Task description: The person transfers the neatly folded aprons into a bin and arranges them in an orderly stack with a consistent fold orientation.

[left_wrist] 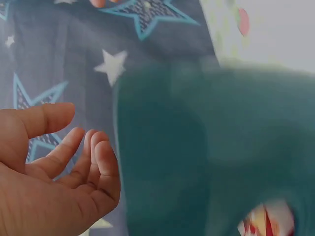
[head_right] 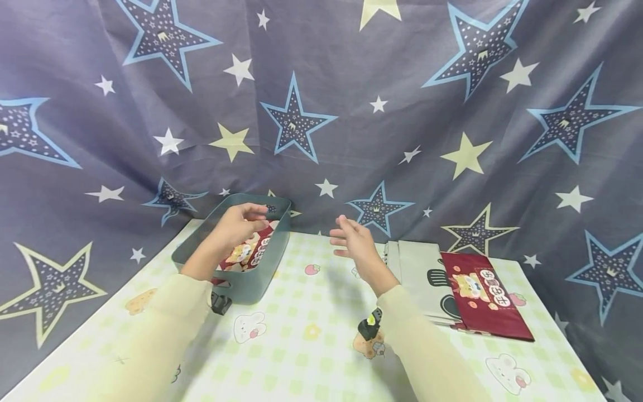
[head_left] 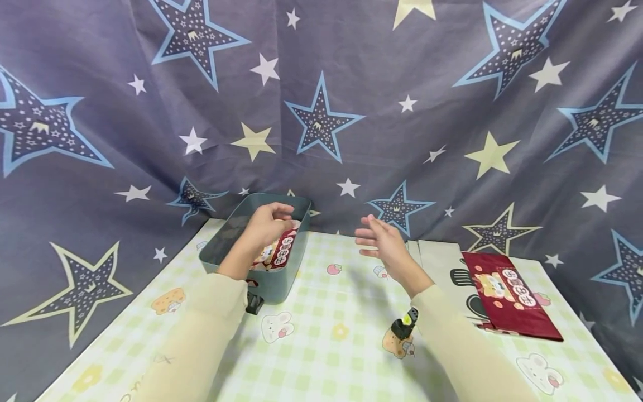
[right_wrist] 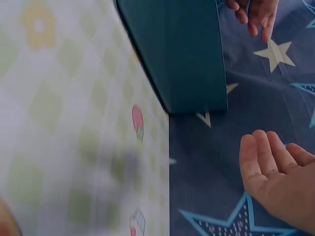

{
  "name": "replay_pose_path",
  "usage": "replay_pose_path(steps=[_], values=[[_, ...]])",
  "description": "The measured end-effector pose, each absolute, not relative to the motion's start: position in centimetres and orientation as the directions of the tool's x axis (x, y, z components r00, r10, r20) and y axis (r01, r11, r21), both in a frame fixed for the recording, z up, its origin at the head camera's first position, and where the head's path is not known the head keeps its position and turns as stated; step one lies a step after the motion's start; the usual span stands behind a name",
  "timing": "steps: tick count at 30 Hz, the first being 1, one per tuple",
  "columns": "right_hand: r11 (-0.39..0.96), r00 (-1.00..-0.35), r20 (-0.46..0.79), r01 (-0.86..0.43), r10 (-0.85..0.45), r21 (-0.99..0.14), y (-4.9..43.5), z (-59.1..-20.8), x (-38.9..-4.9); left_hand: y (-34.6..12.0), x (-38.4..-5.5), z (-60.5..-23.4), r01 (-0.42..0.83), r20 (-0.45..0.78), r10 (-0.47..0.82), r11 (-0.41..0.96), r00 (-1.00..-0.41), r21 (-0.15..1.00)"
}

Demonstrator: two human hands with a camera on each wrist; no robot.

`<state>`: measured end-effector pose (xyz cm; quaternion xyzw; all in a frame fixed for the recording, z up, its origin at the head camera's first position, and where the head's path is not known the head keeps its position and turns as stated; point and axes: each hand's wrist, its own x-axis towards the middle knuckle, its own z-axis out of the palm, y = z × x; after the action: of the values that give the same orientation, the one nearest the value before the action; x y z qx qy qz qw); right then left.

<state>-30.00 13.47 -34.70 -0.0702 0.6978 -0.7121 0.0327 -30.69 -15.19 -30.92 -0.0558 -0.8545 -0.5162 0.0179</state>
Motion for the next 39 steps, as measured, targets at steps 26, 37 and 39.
replay_pose_path(steps=[26,37,39], values=[[0.281,-0.989,0.145,-0.149,-0.037,-0.948,24.6,-37.5,-27.3,-1.2,-30.3,-35.7,0.238,0.184,0.163,0.433,-0.969,0.869],[0.455,-0.982,0.181,-0.141,0.045,-0.879,30.4,-38.6,-26.7,2.8,-30.5,-38.1,0.205,0.100,0.235,0.479,-0.967,0.854],[0.564,-0.970,0.237,-0.164,0.059,-0.810,31.6,-38.9,-27.0,3.3,-30.5,-38.3,0.193,0.076,0.244,0.498,-0.967,0.846]])
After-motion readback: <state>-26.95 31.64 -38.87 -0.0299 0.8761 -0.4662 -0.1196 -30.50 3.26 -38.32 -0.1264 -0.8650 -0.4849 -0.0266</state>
